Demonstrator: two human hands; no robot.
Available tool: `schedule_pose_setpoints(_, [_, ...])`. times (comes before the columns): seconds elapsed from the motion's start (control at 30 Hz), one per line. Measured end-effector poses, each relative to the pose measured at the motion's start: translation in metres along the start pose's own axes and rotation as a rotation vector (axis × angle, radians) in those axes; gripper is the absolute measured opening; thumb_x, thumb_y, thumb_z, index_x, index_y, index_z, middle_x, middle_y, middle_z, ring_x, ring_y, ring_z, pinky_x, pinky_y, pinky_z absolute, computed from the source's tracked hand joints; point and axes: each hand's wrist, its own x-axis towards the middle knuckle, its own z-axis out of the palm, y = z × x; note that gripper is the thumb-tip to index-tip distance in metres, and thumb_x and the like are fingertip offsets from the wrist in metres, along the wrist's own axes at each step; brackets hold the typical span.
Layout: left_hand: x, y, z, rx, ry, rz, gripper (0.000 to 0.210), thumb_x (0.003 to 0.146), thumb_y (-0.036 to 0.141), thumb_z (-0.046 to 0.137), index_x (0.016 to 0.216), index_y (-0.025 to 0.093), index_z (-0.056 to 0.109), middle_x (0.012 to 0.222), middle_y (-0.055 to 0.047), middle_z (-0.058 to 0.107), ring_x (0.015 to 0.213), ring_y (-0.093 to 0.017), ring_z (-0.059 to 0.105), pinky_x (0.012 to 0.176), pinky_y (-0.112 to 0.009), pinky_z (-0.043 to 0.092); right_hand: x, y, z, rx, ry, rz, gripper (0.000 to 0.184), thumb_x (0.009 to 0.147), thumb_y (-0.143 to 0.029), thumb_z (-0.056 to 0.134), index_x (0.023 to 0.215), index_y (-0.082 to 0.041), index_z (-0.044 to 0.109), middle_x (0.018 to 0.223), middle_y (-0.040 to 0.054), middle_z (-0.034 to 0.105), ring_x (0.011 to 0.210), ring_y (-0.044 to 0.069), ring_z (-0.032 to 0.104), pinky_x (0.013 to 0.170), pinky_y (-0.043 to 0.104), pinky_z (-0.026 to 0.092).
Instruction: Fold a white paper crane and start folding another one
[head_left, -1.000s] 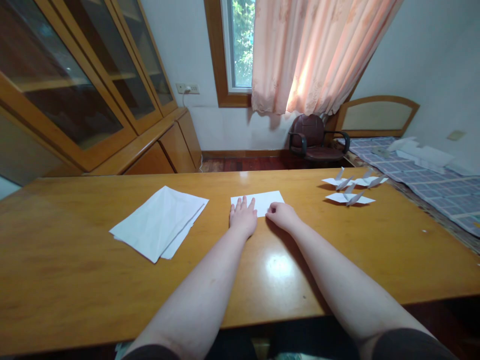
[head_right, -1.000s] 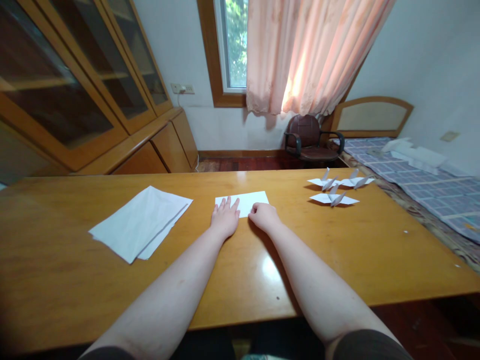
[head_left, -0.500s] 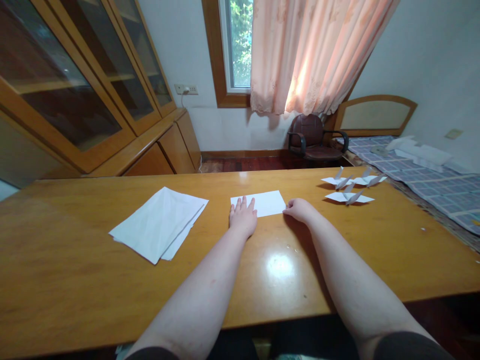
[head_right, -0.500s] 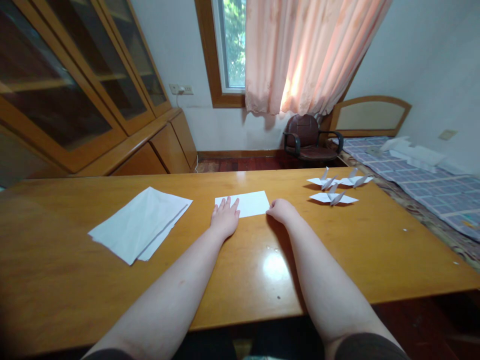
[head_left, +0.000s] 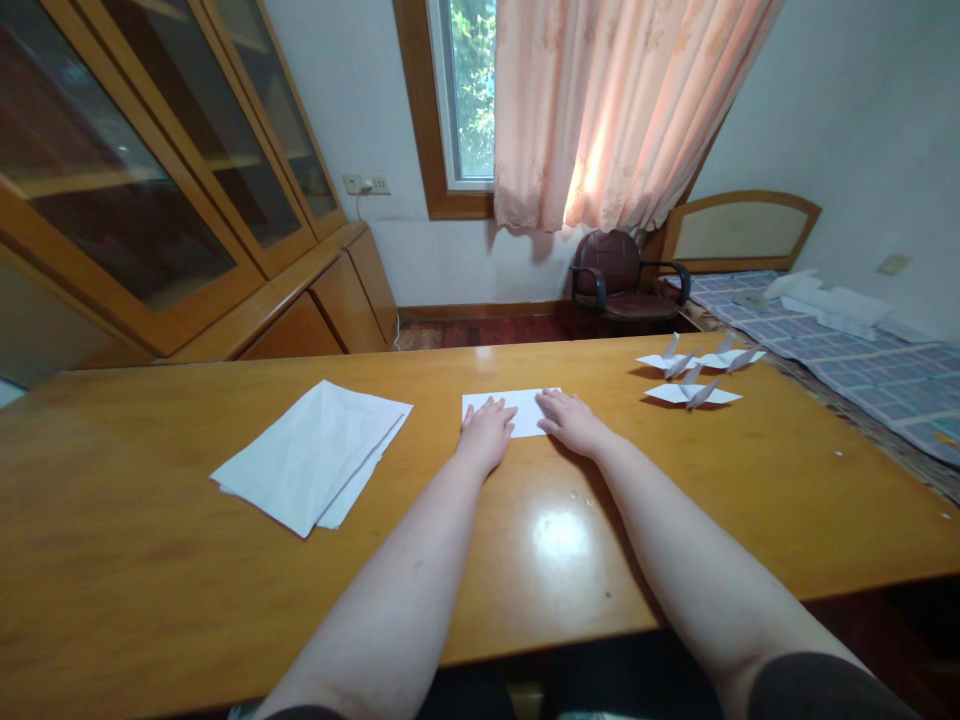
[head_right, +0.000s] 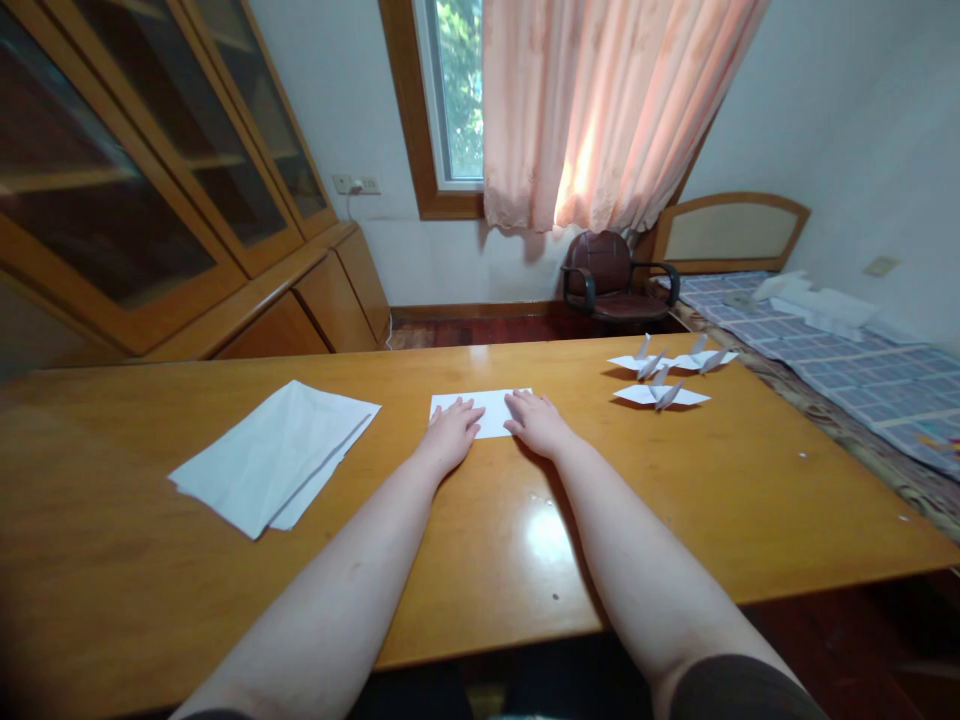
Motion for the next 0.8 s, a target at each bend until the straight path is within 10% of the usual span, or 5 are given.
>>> schedule_pose_setpoints(0.3, [-0.007, 0.017, -0.005, -0.082, 0.081, 0.015, 0.02, 0.078, 0.033, 0.058, 0.095, 0.023, 0.06, 0.118, -0.004, 0.059, 0.113, -0.02, 0.05, 0.108, -0.037, 0.027, 0.001, -0.005, 0.008, -0.059, -0.106, 0.024, 0.058, 0.092, -0.044, 0.032, 0.145, -0.022, 0.026, 0.152, 0.0068, 0.02, 0.14, 0.025, 0.015, 0.111, 0.049, 0.012])
schedule_pose_setpoints(0.8, [-0.002, 0.014, 0.005, 0.02, 0.027, -0.269, 0.078, 0.075, 0.048, 0.052, 0.141, 0.016, 0.027, 0.151, -0.014, 0.023, 0.14, -0.029, 0.013, 0.114, -0.045, 0.01, 0.005, -0.003, 0.009, -0.067, -0.142, 0.076, 0.059, 0.091, -0.049, 0.031, 0.145, -0.028, 0.021, 0.153, 0.0045, 0.016, 0.141, 0.025, 0.012, 0.11, 0.054, 0.009])
